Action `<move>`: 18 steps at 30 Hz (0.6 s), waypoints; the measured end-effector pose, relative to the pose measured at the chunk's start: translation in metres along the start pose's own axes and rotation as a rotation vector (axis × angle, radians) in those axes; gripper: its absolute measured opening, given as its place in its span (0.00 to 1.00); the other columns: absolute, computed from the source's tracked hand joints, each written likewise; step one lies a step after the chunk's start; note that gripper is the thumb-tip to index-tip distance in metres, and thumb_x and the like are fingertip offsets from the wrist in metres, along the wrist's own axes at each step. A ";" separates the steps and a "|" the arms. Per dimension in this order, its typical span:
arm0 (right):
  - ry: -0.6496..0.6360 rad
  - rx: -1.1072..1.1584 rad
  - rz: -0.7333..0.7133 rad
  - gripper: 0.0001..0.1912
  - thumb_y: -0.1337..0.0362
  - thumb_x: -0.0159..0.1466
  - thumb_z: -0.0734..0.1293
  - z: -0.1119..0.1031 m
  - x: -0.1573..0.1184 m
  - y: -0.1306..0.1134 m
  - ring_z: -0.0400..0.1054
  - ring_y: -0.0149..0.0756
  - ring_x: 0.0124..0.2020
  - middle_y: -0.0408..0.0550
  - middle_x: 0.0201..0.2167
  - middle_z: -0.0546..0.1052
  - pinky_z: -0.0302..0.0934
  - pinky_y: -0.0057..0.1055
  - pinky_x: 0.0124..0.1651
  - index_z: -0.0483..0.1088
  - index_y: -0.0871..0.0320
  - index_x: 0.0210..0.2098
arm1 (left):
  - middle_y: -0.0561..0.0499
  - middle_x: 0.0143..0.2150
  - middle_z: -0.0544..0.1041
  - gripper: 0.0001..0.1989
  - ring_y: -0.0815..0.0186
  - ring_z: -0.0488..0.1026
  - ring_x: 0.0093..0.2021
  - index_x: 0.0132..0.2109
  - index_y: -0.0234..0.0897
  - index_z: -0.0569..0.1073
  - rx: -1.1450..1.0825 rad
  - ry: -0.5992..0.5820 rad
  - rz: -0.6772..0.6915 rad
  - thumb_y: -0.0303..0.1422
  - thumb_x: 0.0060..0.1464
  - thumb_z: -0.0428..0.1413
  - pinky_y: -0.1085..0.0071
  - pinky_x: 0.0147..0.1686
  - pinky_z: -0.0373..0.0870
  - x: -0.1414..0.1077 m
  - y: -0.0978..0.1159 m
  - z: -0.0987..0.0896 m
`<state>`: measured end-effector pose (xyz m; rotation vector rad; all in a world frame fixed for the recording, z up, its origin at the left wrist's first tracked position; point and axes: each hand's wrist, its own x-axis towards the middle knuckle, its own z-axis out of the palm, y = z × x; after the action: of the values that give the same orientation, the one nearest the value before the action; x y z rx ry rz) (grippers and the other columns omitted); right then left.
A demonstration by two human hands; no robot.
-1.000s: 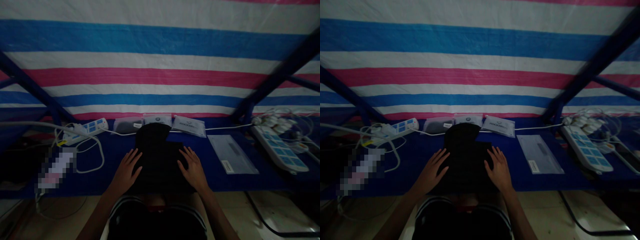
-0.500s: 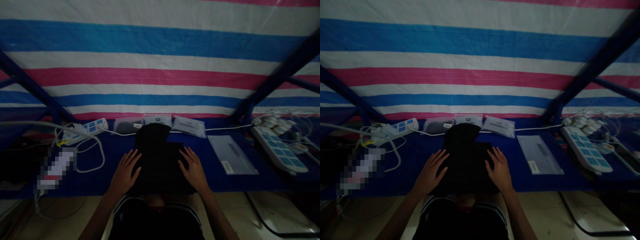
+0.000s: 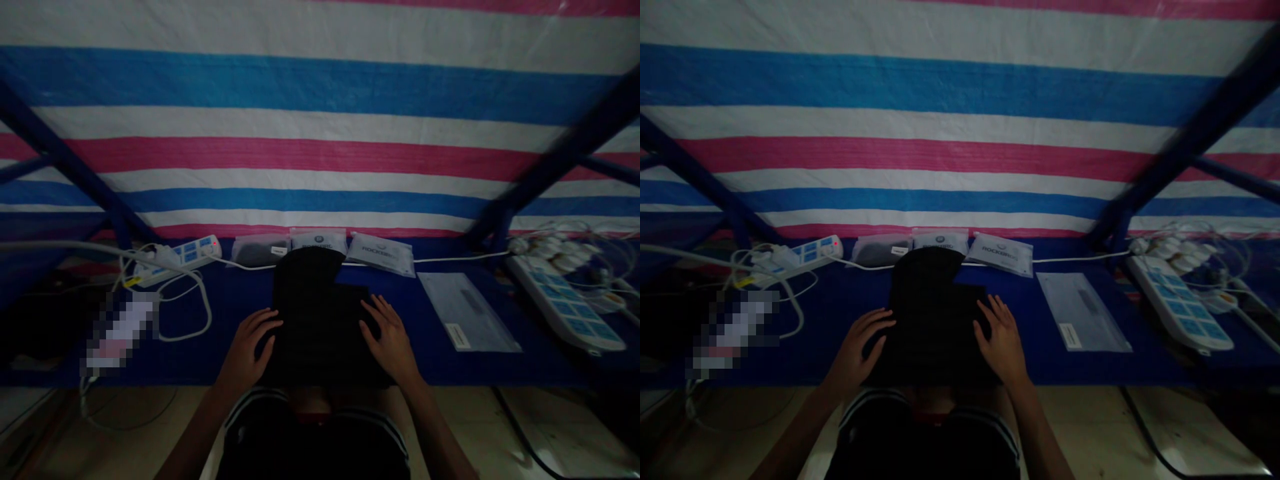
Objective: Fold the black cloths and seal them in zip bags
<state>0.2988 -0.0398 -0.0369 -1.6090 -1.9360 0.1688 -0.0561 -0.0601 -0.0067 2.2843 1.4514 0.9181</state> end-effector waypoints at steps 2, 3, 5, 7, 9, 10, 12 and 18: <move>0.002 0.025 0.010 0.25 0.54 0.73 0.63 -0.001 0.001 -0.001 0.58 0.53 0.73 0.60 0.69 0.68 0.53 0.60 0.73 0.71 0.58 0.64 | 0.47 0.65 0.75 0.16 0.54 0.67 0.69 0.59 0.47 0.76 -0.021 -0.028 0.006 0.31 0.68 0.51 0.48 0.67 0.67 -0.010 0.001 -0.004; 0.006 0.042 0.015 0.25 0.54 0.72 0.63 -0.002 0.001 -0.002 0.59 0.53 0.73 0.60 0.69 0.69 0.53 0.60 0.73 0.72 0.58 0.63 | 0.47 0.65 0.74 0.16 0.54 0.66 0.69 0.59 0.47 0.75 -0.024 -0.046 0.010 0.31 0.68 0.51 0.48 0.67 0.67 -0.015 0.002 -0.006; 0.022 0.091 0.019 0.23 0.54 0.72 0.63 -0.006 0.002 -0.003 0.60 0.53 0.72 0.59 0.68 0.70 0.55 0.60 0.72 0.73 0.57 0.62 | 0.46 0.66 0.73 0.17 0.54 0.66 0.69 0.60 0.47 0.75 -0.014 -0.087 0.010 0.32 0.69 0.51 0.48 0.67 0.67 -0.027 0.002 -0.011; 0.051 0.144 0.017 0.22 0.54 0.73 0.63 -0.013 0.000 -0.005 0.61 0.52 0.71 0.57 0.67 0.72 0.59 0.58 0.71 0.73 0.55 0.61 | 0.46 0.67 0.72 0.17 0.54 0.66 0.70 0.62 0.47 0.74 0.011 -0.126 0.001 0.33 0.69 0.52 0.49 0.67 0.68 -0.036 0.002 -0.017; 0.074 0.176 -0.001 0.20 0.56 0.73 0.63 -0.023 -0.005 -0.008 0.63 0.51 0.70 0.55 0.65 0.74 0.62 0.57 0.69 0.74 0.54 0.60 | 0.46 0.68 0.71 0.18 0.53 0.65 0.71 0.63 0.48 0.73 0.049 -0.170 -0.007 0.34 0.69 0.52 0.48 0.67 0.68 -0.042 0.003 -0.022; 0.072 0.183 -0.019 0.19 0.56 0.72 0.64 -0.028 -0.009 -0.009 0.64 0.51 0.70 0.54 0.64 0.75 0.63 0.57 0.69 0.74 0.53 0.60 | 0.46 0.69 0.70 0.19 0.52 0.64 0.71 0.64 0.48 0.72 0.071 -0.195 -0.002 0.35 0.69 0.53 0.48 0.67 0.68 -0.043 0.004 -0.024; 0.019 0.184 -0.069 0.19 0.57 0.72 0.65 -0.038 -0.018 -0.013 0.65 0.52 0.69 0.54 0.63 0.76 0.64 0.57 0.67 0.74 0.53 0.60 | 0.46 0.72 0.67 0.23 0.50 0.62 0.72 0.67 0.49 0.69 0.118 -0.248 0.019 0.39 0.67 0.56 0.46 0.68 0.67 -0.045 0.006 -0.027; -0.252 0.091 -0.193 0.30 0.56 0.67 0.69 -0.058 -0.047 -0.018 0.61 0.55 0.71 0.56 0.68 0.70 0.64 0.58 0.67 0.67 0.51 0.68 | 0.44 0.74 0.62 0.39 0.43 0.60 0.72 0.73 0.50 0.61 0.254 -0.293 0.062 0.44 0.58 0.64 0.40 0.68 0.64 -0.046 0.003 -0.021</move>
<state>0.3171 -0.1044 0.0007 -1.3862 -2.2270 0.3902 -0.0809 -0.1040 -0.0053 2.5258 1.4418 0.4057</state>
